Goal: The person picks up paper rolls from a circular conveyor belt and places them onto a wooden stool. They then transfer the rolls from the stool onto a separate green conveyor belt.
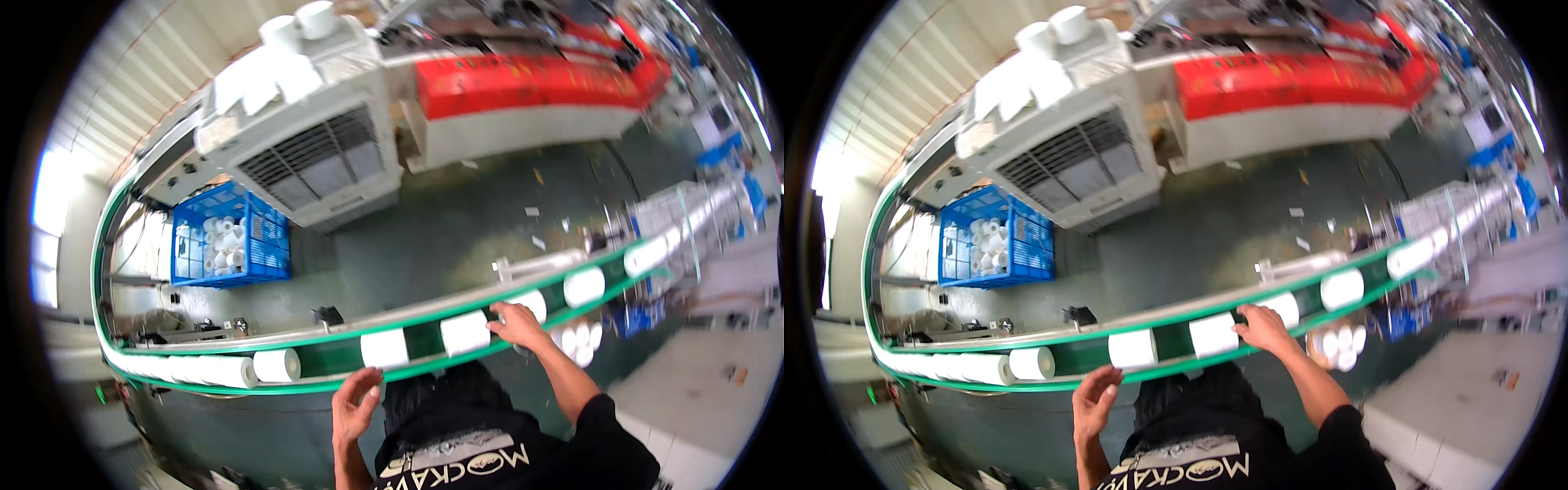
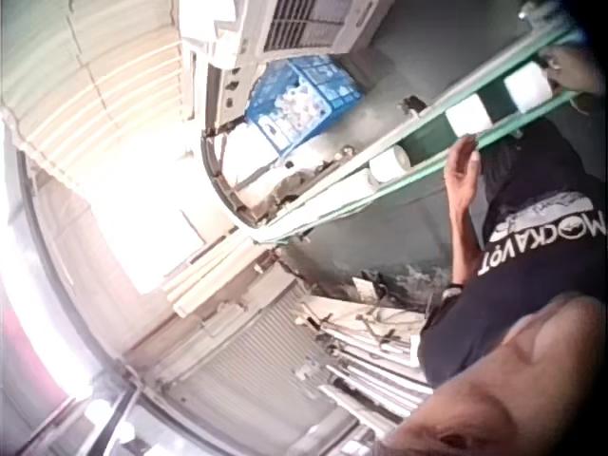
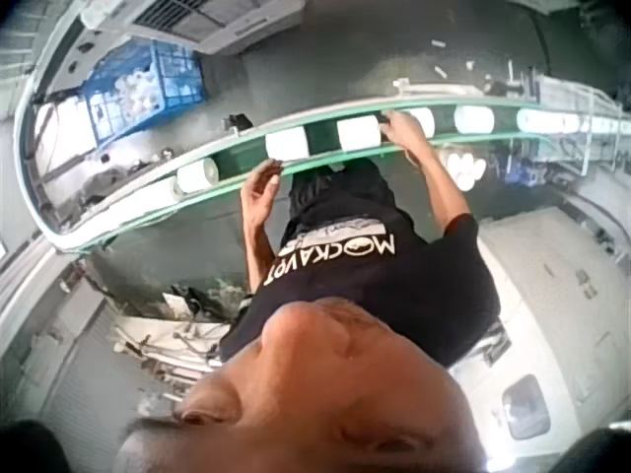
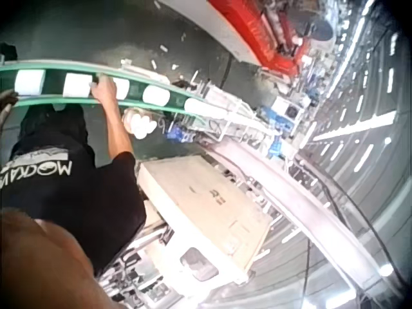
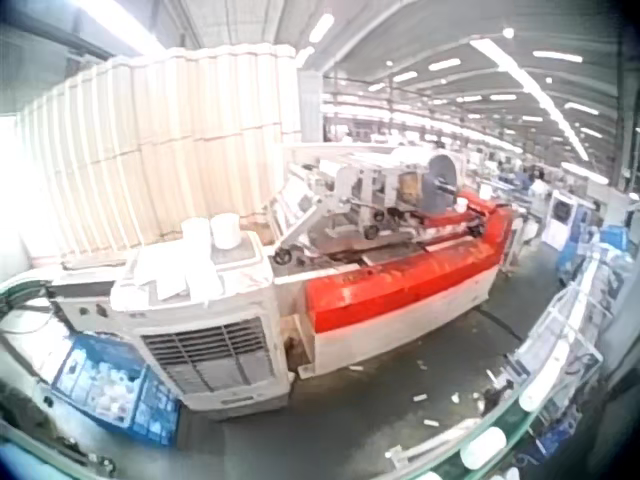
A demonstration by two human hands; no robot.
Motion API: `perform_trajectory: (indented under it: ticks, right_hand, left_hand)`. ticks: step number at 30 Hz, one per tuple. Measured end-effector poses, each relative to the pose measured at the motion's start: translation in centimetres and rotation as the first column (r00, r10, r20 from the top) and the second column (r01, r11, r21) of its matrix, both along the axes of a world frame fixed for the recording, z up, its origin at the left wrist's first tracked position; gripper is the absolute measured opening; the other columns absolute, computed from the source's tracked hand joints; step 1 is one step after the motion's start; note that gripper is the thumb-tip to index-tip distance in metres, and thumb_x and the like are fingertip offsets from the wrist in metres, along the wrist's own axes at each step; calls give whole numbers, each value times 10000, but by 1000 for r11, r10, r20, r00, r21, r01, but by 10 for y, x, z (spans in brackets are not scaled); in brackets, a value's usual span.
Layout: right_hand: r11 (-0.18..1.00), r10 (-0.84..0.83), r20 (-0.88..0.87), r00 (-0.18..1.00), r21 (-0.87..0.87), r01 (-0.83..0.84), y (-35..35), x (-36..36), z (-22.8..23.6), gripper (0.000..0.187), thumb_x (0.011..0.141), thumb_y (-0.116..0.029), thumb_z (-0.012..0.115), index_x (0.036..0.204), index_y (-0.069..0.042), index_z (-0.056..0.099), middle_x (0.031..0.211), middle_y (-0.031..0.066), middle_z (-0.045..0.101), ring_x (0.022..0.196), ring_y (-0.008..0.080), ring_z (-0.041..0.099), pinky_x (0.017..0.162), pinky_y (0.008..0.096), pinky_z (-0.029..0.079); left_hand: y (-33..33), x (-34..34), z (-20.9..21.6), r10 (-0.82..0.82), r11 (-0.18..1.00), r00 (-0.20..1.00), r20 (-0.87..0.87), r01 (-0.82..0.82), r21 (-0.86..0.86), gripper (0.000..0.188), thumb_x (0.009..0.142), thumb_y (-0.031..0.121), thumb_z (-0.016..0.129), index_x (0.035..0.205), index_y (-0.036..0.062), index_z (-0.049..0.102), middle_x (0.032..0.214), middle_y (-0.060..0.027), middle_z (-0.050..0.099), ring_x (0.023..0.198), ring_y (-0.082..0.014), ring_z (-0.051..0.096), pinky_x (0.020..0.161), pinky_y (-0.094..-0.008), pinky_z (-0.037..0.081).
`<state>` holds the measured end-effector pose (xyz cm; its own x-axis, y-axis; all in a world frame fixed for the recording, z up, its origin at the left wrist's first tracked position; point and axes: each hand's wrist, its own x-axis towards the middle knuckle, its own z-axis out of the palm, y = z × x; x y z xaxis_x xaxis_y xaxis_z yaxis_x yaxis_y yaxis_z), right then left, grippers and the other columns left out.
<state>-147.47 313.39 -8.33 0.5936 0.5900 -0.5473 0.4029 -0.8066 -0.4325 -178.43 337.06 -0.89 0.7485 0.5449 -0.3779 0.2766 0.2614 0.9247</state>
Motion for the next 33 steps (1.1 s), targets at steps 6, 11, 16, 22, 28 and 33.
perform_trajectory:
  ticks: [6,11,16,22,28,33]
  right_hand:
    - [642,-32,184,982,757,-121,235,114,145,554,838,-125,744,1337,-20,527,1189,179,662,1068,295,669,935,394,518]
    - [618,-77,670,738,613,-492,496,264,158,766,826,-224,706,1463,15,353,1393,293,495,1344,412,445,1126,440,354]
    - [846,-172,824,540,404,-348,661,354,172,856,833,-226,692,1513,6,226,1494,246,412,1450,391,298,1169,471,305]
    - [926,-164,824,543,318,-202,733,388,162,900,817,-177,689,1542,-42,173,1543,179,379,1485,371,230,1166,543,270]
    - [676,-317,840,440,525,-517,689,398,166,642,734,-113,766,1314,-59,494,1103,168,662,1069,414,585,982,510,426]
    - [143,192,-150,970,982,124,570,360,205,567,868,-61,722,1362,26,459,1226,123,644,1170,215,593,1006,379,469]
  left_hand:
    - [42,-17,-24,164,977,985,57,-154,-145,381,933,66,653,1295,-22,574,1204,-128,677,1120,-199,644,955,-333,506]
    - [96,-13,-36,150,964,987,51,-134,-231,444,957,135,645,1369,8,540,1245,-123,650,1163,-201,604,950,-337,494]
    - [157,-30,-31,194,941,981,9,-183,-283,527,923,196,692,1394,24,529,1265,-109,645,1182,-197,588,948,-345,481]
    - [201,-32,-22,380,866,923,53,-335,-371,475,934,39,645,1387,-13,512,1298,-147,619,1218,-232,580,1060,-392,442]
    - [306,9,-27,-17,996,999,43,13,91,535,887,195,747,1362,35,560,1281,-123,644,1192,-252,603,1036,-384,454]
    - [437,211,41,-162,362,951,265,-192,912,488,831,29,671,1304,-4,554,1251,-209,620,1167,-378,592,1004,-439,460]
